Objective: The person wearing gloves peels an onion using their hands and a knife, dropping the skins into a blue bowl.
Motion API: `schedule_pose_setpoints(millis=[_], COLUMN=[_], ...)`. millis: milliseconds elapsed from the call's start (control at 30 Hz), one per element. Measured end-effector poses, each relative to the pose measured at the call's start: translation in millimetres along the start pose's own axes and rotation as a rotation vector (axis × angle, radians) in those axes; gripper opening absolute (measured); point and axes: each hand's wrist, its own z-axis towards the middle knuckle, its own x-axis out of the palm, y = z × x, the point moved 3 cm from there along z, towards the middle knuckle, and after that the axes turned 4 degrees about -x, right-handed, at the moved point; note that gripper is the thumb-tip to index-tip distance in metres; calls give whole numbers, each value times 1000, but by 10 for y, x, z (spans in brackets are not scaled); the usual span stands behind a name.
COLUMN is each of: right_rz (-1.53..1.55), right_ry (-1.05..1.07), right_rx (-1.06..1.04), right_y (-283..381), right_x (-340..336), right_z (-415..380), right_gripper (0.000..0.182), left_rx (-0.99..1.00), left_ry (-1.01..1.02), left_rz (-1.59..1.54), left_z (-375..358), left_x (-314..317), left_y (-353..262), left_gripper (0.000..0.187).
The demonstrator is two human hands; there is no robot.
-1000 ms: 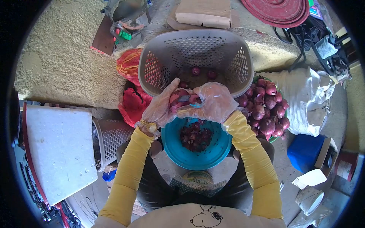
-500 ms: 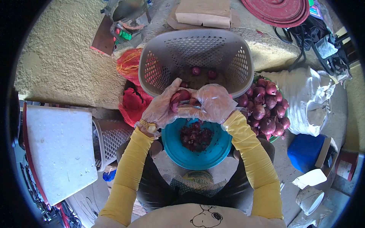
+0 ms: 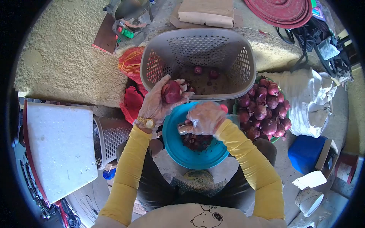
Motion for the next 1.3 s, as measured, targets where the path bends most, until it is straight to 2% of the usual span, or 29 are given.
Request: schedule_pose_setpoints(millis=[33,100,267,333,500,567,633,767,833,900,967,1067,1300], right_rz=[-1,-65,-38,-119,-28,-34,14,136,135,182,160,162,194], right_ry=[0,260,249,343,346,351,256,140,-101,-160,-317,-279,-180], right_rx=[2,128,209,183,148,138,59,29,123,188,226,253,307], right_y=[17,-1,5,28,94,113,110,5,-35,-20,-15,-87,-128], right_x=[42,194,296,224,19,-11,-61,-211,-401,-549,-650,-591,-536], right_z=[-2,-12,31,77,78,84,89,132,160,168,151,151,141], right_gripper=[54,54,56,62,64,64,63,64,65,70,62,64,67], left_rx=[25,50,-50,-43,-23,45,39,46,60,71,103,87,106], left_ry=[5,11,177,141,146,123,112,90,80,70,71,120,95], left_rz=[-17,-34,-134,-113,-85,-6,-10,58,99,142,179,246,263], left_z=[-21,-38,-65,-81,-84,-107,-132,-108,-141,-111,-15,-36,-44], left_x=[48,79,154,161,120,133,158,122,156,147,70,120,195], left_y=[-3,0,11,2,-19,-45,-54,-58,-35,-2,27,69,106], left_gripper=[50,51,52,53,56,57,57,58,56,54,49,47,47])
